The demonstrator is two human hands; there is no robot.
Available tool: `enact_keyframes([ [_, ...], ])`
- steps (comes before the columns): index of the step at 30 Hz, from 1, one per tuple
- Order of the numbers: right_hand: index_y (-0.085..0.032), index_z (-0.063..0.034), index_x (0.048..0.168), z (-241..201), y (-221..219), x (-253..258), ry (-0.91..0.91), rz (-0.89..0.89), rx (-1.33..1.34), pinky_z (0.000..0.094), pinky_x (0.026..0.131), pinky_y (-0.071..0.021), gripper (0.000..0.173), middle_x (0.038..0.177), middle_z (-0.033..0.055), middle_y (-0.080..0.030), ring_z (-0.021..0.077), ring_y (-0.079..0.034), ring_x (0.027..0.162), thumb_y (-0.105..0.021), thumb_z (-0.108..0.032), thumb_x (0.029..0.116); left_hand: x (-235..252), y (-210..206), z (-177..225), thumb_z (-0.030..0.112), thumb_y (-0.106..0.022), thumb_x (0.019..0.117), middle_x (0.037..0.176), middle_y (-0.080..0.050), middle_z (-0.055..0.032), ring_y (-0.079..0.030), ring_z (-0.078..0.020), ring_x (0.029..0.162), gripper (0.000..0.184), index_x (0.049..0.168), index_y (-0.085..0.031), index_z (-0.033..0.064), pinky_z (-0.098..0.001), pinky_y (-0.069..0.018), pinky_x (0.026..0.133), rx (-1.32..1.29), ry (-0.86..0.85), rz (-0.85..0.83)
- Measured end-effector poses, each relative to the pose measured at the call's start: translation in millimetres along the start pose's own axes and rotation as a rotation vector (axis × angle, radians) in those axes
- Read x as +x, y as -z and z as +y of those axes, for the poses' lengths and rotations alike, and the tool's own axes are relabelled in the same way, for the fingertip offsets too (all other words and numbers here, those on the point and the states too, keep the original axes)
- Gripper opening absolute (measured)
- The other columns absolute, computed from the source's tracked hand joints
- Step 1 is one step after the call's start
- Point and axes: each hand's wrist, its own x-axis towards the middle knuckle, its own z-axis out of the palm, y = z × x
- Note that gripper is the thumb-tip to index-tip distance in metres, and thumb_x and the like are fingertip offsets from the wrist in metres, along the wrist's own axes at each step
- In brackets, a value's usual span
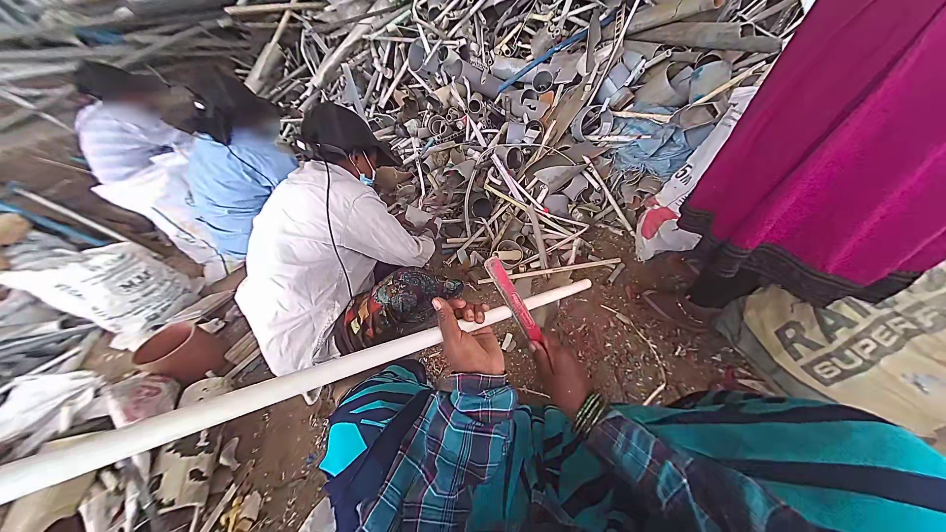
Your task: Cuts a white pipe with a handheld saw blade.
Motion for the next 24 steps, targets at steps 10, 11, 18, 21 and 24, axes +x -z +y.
enact_keyframes([
  [10, -0.048, 0.01, 0.14, 40.6, 20.3, 34.2, -0.318, 0.034, 0.012, 0.0585, 0.093, -0.0488, 0.044, 0.113, 0.034, -0.065, 0.0458, -0.066, 0.103, -0.035, -0.022, 0.1135, 0.1, -2.3, 4.3, 0.029, -0.025, 0.1132, 0.053, -0.052, 0.01, -0.056, -0.0032, 0.048, 0.051, 0.075, -0.057, 0.0175, -0.0202, -0.0544, 0.057, 0.039, 0.076, 0.007],
  [11, -0.052, 0.0105, 0.135, 24.3, 13.1, 21.4, -0.195, 0.016, -0.044, 0.0602, 0.09, -0.0504, 0.042, 0.105, 0.0332, -0.067, 0.0473, -0.068, 0.099, -0.039, -0.022, 0.1124, 0.2, -2.9, 2.2, 0.029, -0.025, 0.1132, 0.053, -0.052, 0.0099, -0.056, -0.0035, 0.048, 0.05, 0.076, -0.056, 0.0175, -0.0203, -0.0542, 0.058, 0.04, 0.067, 0.015],
  [18, -0.056, 0.0154, 0.124, 38.4, -7.7, 15.2, -0.003, 0.292, -0.004, 0.0588, 0.074, -0.0538, 0.038, 0.085, 0.0285, -0.067, 0.0439, -0.069, 0.077, -0.044, -0.018, 0.1091, -3.1, -2.6, 1.5, 0.033, -0.03, 0.1126, 0.054, -0.052, 0.0088, -0.06, -0.008, 0.051, 0.044, 0.078, -0.054, 0.0183, -0.0277, -0.0587, 0.063, -0.021, 0.262, 0.132],
  [21, -0.044, 0.0072, 0.146, 56.1, 17.2, 41.2, -0.293, 0.255, 0.033, 0.0594, 0.088, -0.0515, 0.047, 0.103, 0.0301, -0.068, 0.0443, -0.069, 0.093, -0.037, -0.025, 0.113, 4.2, -4.2, 8.7, 0.026, -0.033, 0.1122, 0.057, -0.054, 0.007, -0.061, -0.0092, 0.053, 0.04, 0.079, -0.053, 0.0168, -0.03, -0.0603, 0.066, -0.038, 0.226, 0.141],
  [24, -0.05, 0.009, 0.139, 35.4, 14.4, 29.2, -0.189, 0.16, -0.031, 0.0602, 0.088, -0.0516, 0.043, 0.102, 0.0314, -0.068, 0.0469, -0.069, 0.096, -0.039, -0.023, 0.1123, -0.5, -5.8, 7.2, 0.022, -0.033, 0.1118, 0.059, -0.055, 0.0066, -0.062, -0.0089, 0.056, 0.039, 0.08, -0.054, 0.0165, -0.0301, -0.0603, 0.07, -0.01, 0.184, 0.112],
])
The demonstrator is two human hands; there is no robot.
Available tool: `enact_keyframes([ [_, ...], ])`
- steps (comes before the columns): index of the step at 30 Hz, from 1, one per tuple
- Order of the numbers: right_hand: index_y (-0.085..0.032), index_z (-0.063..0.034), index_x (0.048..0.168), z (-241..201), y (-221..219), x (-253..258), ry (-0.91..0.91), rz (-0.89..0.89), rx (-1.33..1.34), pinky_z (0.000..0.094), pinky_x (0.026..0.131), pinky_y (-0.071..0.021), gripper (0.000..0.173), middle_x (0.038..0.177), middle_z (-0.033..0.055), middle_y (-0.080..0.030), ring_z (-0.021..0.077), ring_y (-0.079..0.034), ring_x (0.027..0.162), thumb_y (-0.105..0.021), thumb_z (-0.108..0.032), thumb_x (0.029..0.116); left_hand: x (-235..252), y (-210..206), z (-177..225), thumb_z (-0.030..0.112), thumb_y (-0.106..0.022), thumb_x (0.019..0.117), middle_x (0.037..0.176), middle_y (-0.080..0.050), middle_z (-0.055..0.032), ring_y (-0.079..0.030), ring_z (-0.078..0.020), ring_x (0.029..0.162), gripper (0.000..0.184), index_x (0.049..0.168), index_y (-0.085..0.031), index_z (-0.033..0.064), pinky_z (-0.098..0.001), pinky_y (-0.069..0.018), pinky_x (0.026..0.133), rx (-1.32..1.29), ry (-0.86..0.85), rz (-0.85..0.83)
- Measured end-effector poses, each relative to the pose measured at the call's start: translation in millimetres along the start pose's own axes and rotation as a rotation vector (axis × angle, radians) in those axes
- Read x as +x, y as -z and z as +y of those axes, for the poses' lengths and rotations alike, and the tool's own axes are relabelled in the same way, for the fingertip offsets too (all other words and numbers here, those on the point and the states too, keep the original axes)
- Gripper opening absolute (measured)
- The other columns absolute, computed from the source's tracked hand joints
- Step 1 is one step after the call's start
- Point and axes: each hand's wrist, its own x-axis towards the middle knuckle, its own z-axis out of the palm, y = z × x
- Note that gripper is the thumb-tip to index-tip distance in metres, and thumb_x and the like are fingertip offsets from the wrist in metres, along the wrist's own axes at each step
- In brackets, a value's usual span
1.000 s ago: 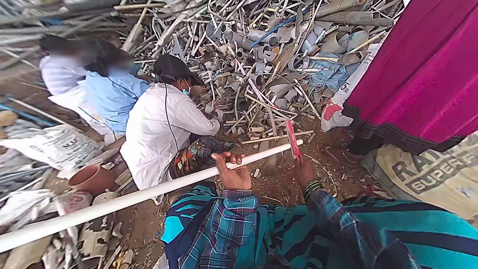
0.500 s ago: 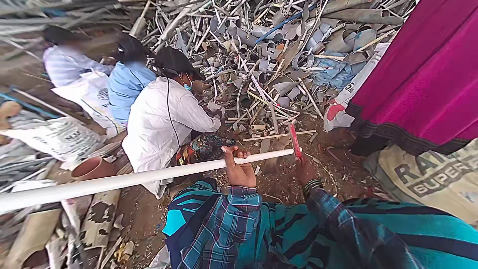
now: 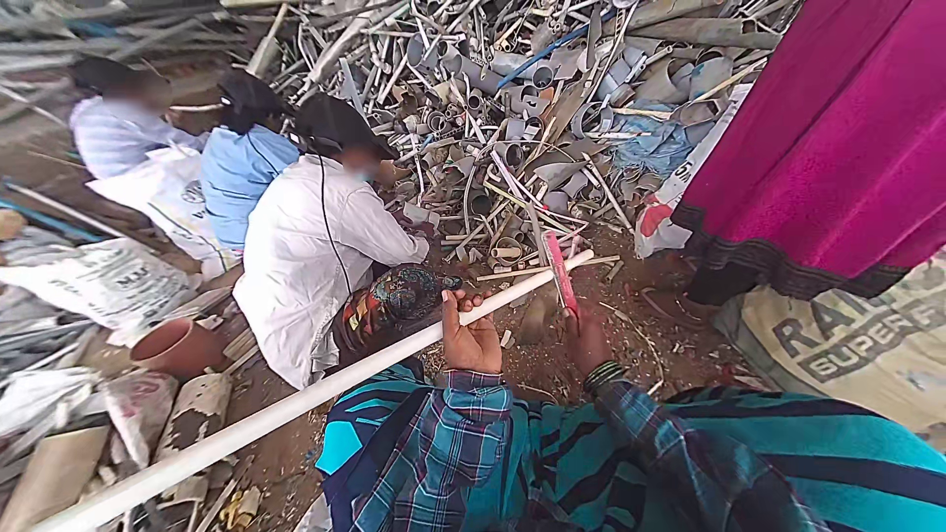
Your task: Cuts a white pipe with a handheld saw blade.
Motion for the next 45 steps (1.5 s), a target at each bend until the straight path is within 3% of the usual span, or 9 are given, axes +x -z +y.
enact_keyframes([
  [4, -0.063, 0.0133, 0.115, -10.4, -24.5, -31.3, 0.314, 0.104, -0.019, 0.0579, 0.067, -0.0555, 0.036, 0.077, 0.0258, -0.068, 0.045, -0.07, 0.071, -0.05, -0.019, 0.106, -3.5, -0.1, 1.1, 0.025, -0.031, 0.1121, 0.057, -0.055, 0.0072, -0.061, -0.0089, 0.054, 0.042, 0.078, -0.053, 0.0179, -0.0298, -0.0594, 0.066, -0.002, -0.008, 0.018],
  [10, -0.044, 0.0082, 0.145, 18.7, 10.4, 25.8, -0.2, -0.001, 0.043, 0.0581, 0.097, -0.0483, 0.045, 0.116, 0.0338, -0.065, 0.0457, -0.066, 0.107, -0.035, -0.023, 0.1137, -2.5, 3.2, 2.5, 0.031, -0.028, 0.1127, 0.054, -0.053, 0.0077, -0.06, -0.0086, 0.052, 0.048, 0.073, -0.052, 0.0187, -0.0293, -0.059, 0.065, -0.02, -0.026, 0.004],
  [16, -0.061, 0.0105, 0.117, -20.8, -19.5, -41.9, 0.336, -0.045, -0.001, 0.0557, 0.066, -0.0548, 0.036, 0.075, 0.0234, -0.067, 0.0416, -0.069, 0.07, -0.048, -0.021, 0.1072, 2.9, 0.2, 2.9, 0.03, -0.026, 0.1125, 0.055, -0.053, 0.0078, -0.061, -0.0096, 0.053, 0.049, 0.072, -0.052, 0.0187, -0.0304, -0.0591, 0.067, -0.061, -0.04, -0.002],
  [25, -0.066, 0.0113, 0.099, -3.9, -29.1, -34.4, 0.555, 0.281, -0.09, 0.053, 0.05, -0.0524, 0.035, 0.065, 0.0205, -0.064, 0.0401, -0.068, 0.056, -0.051, -0.021, 0.1005, 0.8, 1.6, 2.2, 0.036, -0.023, 0.1126, 0.054, -0.053, 0.008, -0.062, -0.0096, 0.054, 0.052, 0.071, -0.05, 0.0196, -0.0307, -0.0603, 0.069, -0.127, 0.081, -0.034],
  [29, -0.061, 0.0164, 0.113, 6.8, -13.3, -11.6, 0.365, 0.283, -0.014, 0.0577, 0.06, -0.0538, 0.038, 0.073, 0.0257, -0.066, 0.0436, -0.069, 0.065, -0.048, -0.018, 0.1049, -3.1, 0.2, 3.3, 0.033, -0.024, 0.113, 0.055, -0.054, 0.0081, -0.062, -0.0084, 0.055, 0.051, 0.071, -0.051, 0.0197, -0.0284, -0.0597, 0.07, -0.135, 0.038, -0.042],
  [33, -0.047, 0.0089, 0.139, 24.0, 10.3, 24.0, -0.071, 0.153, 0.18, 0.0478, 0.068, -0.0549, 0.043, 0.084, 0.0199, -0.063, 0.0301, -0.064, 0.067, -0.034, -0.024, 0.1137, -5.2, 2.4, 5.4, 0.027, -0.024, 0.1127, 0.056, -0.057, 0.0084, -0.064, -0.0074, 0.057, 0.051, 0.073, -0.055, 0.0185, -0.0281, -0.0606, 0.072, -0.132, -0.103, -0.12],
  [35, -0.053, 0.013, 0.133, 9.7, 5.2, 5.5, 0.069, 0.101, 0.132, 0.0549, 0.076, -0.0536, 0.041, 0.088, 0.0265, -0.066, 0.0383, -0.066, 0.076, -0.039, -0.019, 0.1116, -5.8, 4.5, 0.2, 0.025, -0.023, 0.1124, 0.058, -0.058, 0.0079, -0.065, -0.0069, 0.059, 0.05, 0.075, -0.056, 0.0181, -0.0278, -0.0603, 0.074, -0.106, -0.143, -0.17],
  [40, -0.064, 0.0132, 0.107, -12.1, -22.7, -33.3, 0.437, 0.215, 0.02, 0.0535, 0.055, -0.0533, 0.036, 0.066, 0.0207, -0.064, 0.0384, -0.067, 0.058, -0.05, -0.019, 0.1028, -9.7, 7.2, -6.9, 0.023, -0.022, 0.1117, 0.059, -0.059, 0.0081, -0.066, -0.0079, 0.062, 0.05, 0.076, -0.058, 0.0176, -0.0288, -0.0599, 0.077, -0.122, -0.153, -0.218],
  [45, -0.047, 0.0097, 0.142, 7.0, 16.4, 15.1, -0.109, 0.041, 0.073, 0.0568, 0.086, -0.0516, 0.044, 0.104, 0.0315, -0.066, 0.0432, -0.068, 0.091, -0.036, -0.022, 0.1131, -6.6, 9.3, -4.8, 0.022, -0.02, 0.1113, 0.059, -0.06, 0.0086, -0.065, -0.0071, 0.061, 0.052, 0.076, -0.058, 0.0179, -0.0279, -0.0601, 0.077, -0.146, -0.205, -0.241],
])
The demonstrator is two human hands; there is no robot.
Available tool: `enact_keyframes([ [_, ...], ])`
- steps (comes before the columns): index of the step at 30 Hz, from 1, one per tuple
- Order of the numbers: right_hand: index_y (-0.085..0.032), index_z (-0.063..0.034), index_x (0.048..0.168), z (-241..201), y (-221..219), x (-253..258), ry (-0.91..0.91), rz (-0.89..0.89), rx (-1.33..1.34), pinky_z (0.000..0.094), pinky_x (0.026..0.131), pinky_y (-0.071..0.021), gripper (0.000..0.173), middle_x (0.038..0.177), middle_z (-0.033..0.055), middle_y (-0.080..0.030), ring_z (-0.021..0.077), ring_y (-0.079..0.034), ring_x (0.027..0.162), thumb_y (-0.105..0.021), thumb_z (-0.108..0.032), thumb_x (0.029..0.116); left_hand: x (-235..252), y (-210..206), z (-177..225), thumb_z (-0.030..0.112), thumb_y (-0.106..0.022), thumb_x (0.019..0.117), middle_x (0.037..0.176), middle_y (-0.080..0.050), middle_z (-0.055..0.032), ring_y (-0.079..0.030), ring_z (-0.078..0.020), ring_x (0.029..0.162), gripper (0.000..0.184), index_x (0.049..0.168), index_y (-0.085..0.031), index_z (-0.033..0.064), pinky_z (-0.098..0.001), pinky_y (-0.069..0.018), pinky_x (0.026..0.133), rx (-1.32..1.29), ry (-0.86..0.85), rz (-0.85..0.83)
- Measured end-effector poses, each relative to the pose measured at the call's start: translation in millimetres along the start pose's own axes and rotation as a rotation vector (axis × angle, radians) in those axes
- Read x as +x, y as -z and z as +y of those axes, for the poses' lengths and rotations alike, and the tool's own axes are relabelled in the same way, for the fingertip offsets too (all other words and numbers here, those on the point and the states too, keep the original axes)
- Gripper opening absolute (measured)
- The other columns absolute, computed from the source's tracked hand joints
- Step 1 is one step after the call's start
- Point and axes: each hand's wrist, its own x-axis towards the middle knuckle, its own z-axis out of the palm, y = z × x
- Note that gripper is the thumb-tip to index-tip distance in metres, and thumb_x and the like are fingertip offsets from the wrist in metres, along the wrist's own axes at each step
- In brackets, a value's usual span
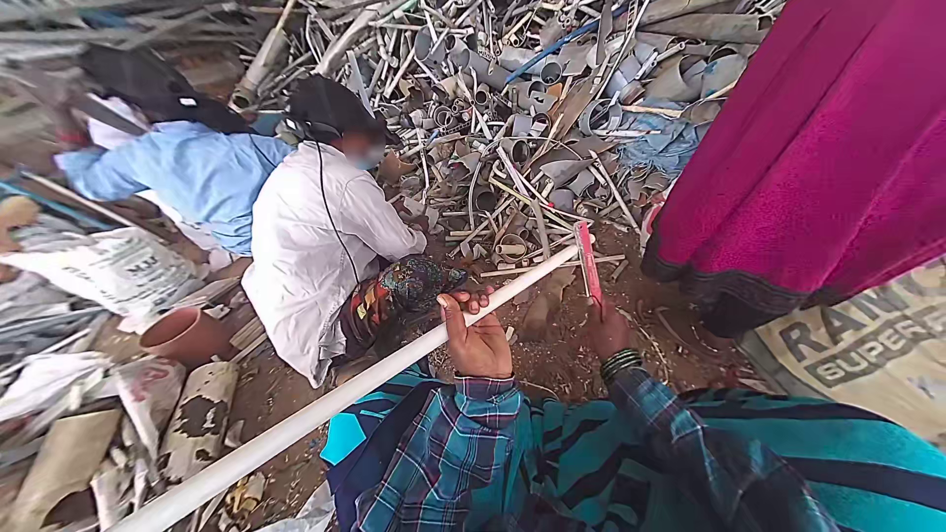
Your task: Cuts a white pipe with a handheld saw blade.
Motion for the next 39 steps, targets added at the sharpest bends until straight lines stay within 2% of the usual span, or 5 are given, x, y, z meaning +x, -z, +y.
enact_keyframes([
  [12, -0.042, 0.0058, 0.144, 2.9, 10.2, 8.2, -0.028, -0.039, 0.106, 0.0414, 0.064, -0.0546, 0.044, 0.083, 0.0162, -0.06, 0.0246, -0.062, 0.063, -0.03, -0.024, 0.1145, 3.3, 3.8, 1.8, 0.023, -0.02, 0.1103, 0.059, -0.059, 0.0087, -0.064, -0.0074, 0.059, 0.055, 0.074, -0.062, 0.019, -0.0282, -0.0596, 0.076, -0.027, -0.034, -0.181],
  [18, -0.064, 0.0118, 0.113, -24.6, -21.3, -60.6, 0.524, 0.033, -0.042, 0.0571, 0.061, -0.0534, 0.036, 0.072, 0.0231, -0.066, 0.0419, -0.068, 0.065, -0.049, -0.02, 0.1046, 9.6, 6.2, -4.7, 0.023, -0.02, 0.1086, 0.055, -0.058, 0.0084, -0.062, -0.0076, 0.054, 0.057, 0.071, -0.062, 0.0191, -0.028, -0.0592, 0.07, -0.034, -0.059, -0.208],
  [24, -0.045, 0.008, 0.141, -1.1, 11.9, 3.1, -0.022, -0.047, 0.1, 0.0429, 0.065, -0.0543, 0.044, 0.083, 0.0187, -0.061, 0.0261, -0.062, 0.064, -0.031, -0.024, 0.1143, 13.3, 13.7, 0.7, 0.035, -0.032, 0.1089, 0.055, -0.061, 0.0066, -0.061, -0.0074, 0.051, 0.051, 0.078, -0.068, 0.017, -0.026, -0.0562, 0.063, -0.073, -0.123, -0.376],
  [30, -0.061, 0.012, 0.118, -32.2, -17.5, -69.7, 0.43, -0.086, 0.025, 0.0536, 0.065, -0.0527, 0.037, 0.074, 0.022, -0.064, 0.0377, -0.065, 0.067, -0.046, -0.02, 0.1075, 12.4, 17.0, -6.6, 0.045, -0.059, 0.0989, 0.06, -0.06, 0.0112, -0.058, -0.0021, 0.055, 0.031, 0.084, -0.071, 0.0203, -0.0212, -0.0525, 0.064, -0.008, -0.264, -0.516],
  [39, -0.049, 0.0082, 0.135, -20.5, -8.0, -35.7, 0.062, -0.216, 0.057, 0.0473, 0.07, -0.0545, 0.039, 0.086, 0.0216, -0.062, 0.0308, -0.063, 0.068, -0.035, -0.021, 0.1132, 12.6, 18.8, 0.8, 0.048, -0.054, 0.1018, 0.067, -0.061, 0.0135, -0.055, 0.0021, 0.059, 0.035, 0.095, -0.072, 0.0188, -0.0174, -0.0487, 0.064, 0.03, -0.346, -0.787],
])
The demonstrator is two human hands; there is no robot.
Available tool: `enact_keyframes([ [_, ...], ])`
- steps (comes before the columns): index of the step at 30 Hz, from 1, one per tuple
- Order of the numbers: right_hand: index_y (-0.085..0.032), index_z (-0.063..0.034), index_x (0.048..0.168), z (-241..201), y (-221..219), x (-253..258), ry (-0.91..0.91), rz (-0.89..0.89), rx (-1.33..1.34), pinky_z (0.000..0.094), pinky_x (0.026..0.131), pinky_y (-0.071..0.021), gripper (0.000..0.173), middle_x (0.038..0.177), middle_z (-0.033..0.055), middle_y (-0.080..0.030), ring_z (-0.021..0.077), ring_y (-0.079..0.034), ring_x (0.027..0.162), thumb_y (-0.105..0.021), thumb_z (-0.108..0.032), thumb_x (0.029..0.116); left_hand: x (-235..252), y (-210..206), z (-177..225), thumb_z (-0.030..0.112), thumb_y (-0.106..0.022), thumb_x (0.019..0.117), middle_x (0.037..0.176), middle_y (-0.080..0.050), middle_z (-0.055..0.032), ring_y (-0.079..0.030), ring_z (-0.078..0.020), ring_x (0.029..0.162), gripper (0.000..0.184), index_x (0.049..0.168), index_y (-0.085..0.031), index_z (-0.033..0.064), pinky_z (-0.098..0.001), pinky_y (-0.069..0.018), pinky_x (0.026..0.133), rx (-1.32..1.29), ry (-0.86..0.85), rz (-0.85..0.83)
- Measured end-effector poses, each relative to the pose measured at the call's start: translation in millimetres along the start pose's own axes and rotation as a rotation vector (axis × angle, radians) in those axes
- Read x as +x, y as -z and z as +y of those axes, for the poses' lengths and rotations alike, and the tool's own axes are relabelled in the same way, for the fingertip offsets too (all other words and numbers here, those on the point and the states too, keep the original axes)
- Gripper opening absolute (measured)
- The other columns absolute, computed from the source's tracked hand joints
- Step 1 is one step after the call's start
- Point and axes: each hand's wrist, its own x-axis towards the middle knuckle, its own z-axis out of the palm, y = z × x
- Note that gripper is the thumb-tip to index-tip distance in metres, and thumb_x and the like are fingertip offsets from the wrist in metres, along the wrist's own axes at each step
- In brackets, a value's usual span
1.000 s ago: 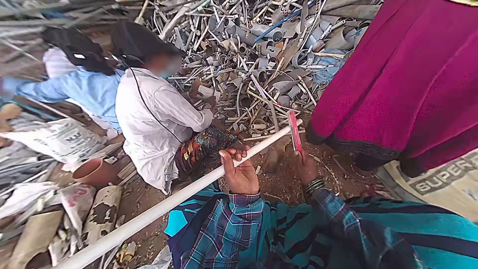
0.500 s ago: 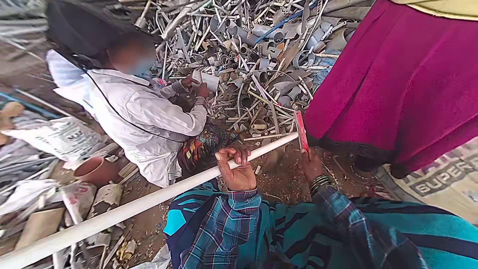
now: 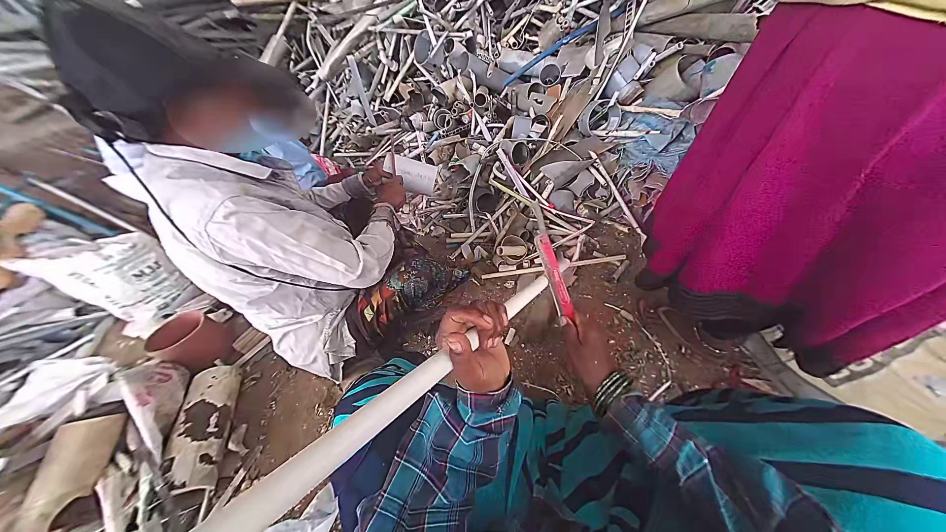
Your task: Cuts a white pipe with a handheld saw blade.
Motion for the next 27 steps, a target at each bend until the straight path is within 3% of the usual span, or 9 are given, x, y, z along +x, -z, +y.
enact_keyframes([
  [3, -0.052, 0.0072, 0.133, -7.5, -8.0, -19.5, 0.126, -0.048, -0.036, 0.0473, 0.069, -0.0538, 0.039, 0.081, 0.0183, -0.062, 0.0298, -0.063, 0.067, -0.039, -0.022, 0.1118, 4.9, 5.2, 1.0, 0.048, -0.052, 0.1029, 0.068, -0.06, 0.0138, -0.055, 0.0021, 0.06, 0.035, 0.097, -0.07, 0.0189, -0.0169, -0.0483, 0.065, 0.045, -0.036, -0.049],
  [5, -0.048, 0.0083, 0.138, 2.5, 2.2, -1.5, 0.016, -0.034, -0.01, 0.0464, 0.069, -0.0541, 0.041, 0.084, 0.0197, -0.062, 0.0293, -0.063, 0.067, -0.036, -0.022, 0.113, 0.7, 0.7, 3.1, 0.049, -0.05, 0.1032, 0.07, -0.061, 0.0139, -0.055, 0.0024, 0.062, 0.037, 0.099, -0.071, 0.019, -0.0164, -0.0475, 0.066, 0.028, -0.017, -0.08],
  [8, -0.043, 0.0058, 0.14, 14.5, 16.9, 23.5, -0.171, 0.009, 0.094, 0.0342, 0.056, -0.0509, 0.043, 0.074, 0.0099, -0.054, 0.0174, -0.055, 0.055, -0.029, -0.026, 0.1147, -4.2, -5.0, 3.8, 0.051, -0.05, 0.103, 0.069, -0.061, 0.0129, -0.055, 0.0022, 0.062, 0.039, 0.098, -0.071, 0.018, -0.0168, -0.0474, 0.066, -0.008, 0.015, -0.085],
  [10, -0.046, 0.0073, 0.134, 3.8, 11.3, 8.4, -0.06, -0.011, 0.083, 0.0338, 0.057, -0.0518, 0.039, 0.074, 0.0096, -0.054, 0.0172, -0.056, 0.055, -0.032, -0.023, 0.1142, -1.7, -1.3, 1.3, 0.05, -0.051, 0.1027, 0.067, -0.059, 0.0136, -0.054, 0.0027, 0.06, 0.038, 0.096, -0.071, 0.0185, -0.0169, -0.0475, 0.064, -0.019, 0.021, -0.061],
  [13, -0.056, 0.0091, 0.122, -12.9, -10.1, -32.1, 0.258, -0.041, 0.006, 0.0459, 0.063, -0.0529, 0.038, 0.073, 0.0153, -0.06, 0.0271, -0.06, 0.061, -0.039, -0.023, 0.1103, -0.1, 5.4, -4.4, 0.048, -0.052, 0.1024, 0.067, -0.061, 0.0134, -0.055, 0.0019, 0.059, 0.037, 0.094, -0.072, 0.0182, -0.0174, -0.0485, 0.063, -0.02, 0.027, -0.013],
  [15, -0.059, 0.0087, 0.12, -11.6, -12.3, -32.8, 0.313, 0.007, -0.01, 0.0475, 0.063, -0.052, 0.039, 0.072, 0.0155, -0.06, 0.0284, -0.06, 0.062, -0.04, -0.024, 0.1095, -0.6, 3.4, -3.9, 0.048, -0.053, 0.1019, 0.067, -0.061, 0.0133, -0.055, 0.0013, 0.058, 0.036, 0.093, -0.072, 0.0187, -0.018, -0.0488, 0.064, -0.025, 0.05, 0.011],
  [20, -0.043, 0.0051, 0.14, 10.6, 23.4, 21.5, -0.129, 0.016, 0.126, 0.0338, 0.057, -0.0499, 0.045, 0.076, 0.0101, -0.053, 0.0174, -0.054, 0.056, -0.026, -0.027, 0.1151, -2.8, -4.6, 3.5, 0.05, -0.051, 0.1023, 0.065, -0.059, 0.0128, -0.054, 0.0013, 0.057, 0.038, 0.093, -0.071, 0.0181, -0.0176, -0.0477, 0.062, -0.068, 0.076, -0.039],
  [25, -0.054, 0.0054, 0.131, -16.2, -3.6, -30.4, 0.207, -0.134, 0.063, 0.0401, 0.06, -0.0499, 0.041, 0.072, 0.0101, -0.056, 0.0207, -0.054, 0.057, -0.036, -0.026, 0.1118, -5.2, 4.2, -6.8, 0.045, -0.055, 0.1015, 0.068, -0.062, 0.0138, -0.055, 0.003, 0.059, 0.032, 0.098, -0.073, 0.0185, -0.0164, -0.0481, 0.062, -0.042, 0.098, -0.051],
  [27, -0.055, 0.006, 0.129, -11.4, -2.7, -27.5, 0.184, -0.127, 0.104, 0.0378, 0.058, -0.0496, 0.04, 0.07, 0.0091, -0.055, 0.0187, -0.053, 0.055, -0.036, -0.025, 0.1117, -3.9, 4.0, -4.6, 0.046, -0.058, 0.1003, 0.071, -0.064, 0.013, -0.056, 0.0028, 0.06, 0.032, 0.102, -0.073, 0.0181, -0.016, -0.048, 0.061, -0.055, 0.108, -0.088],
])
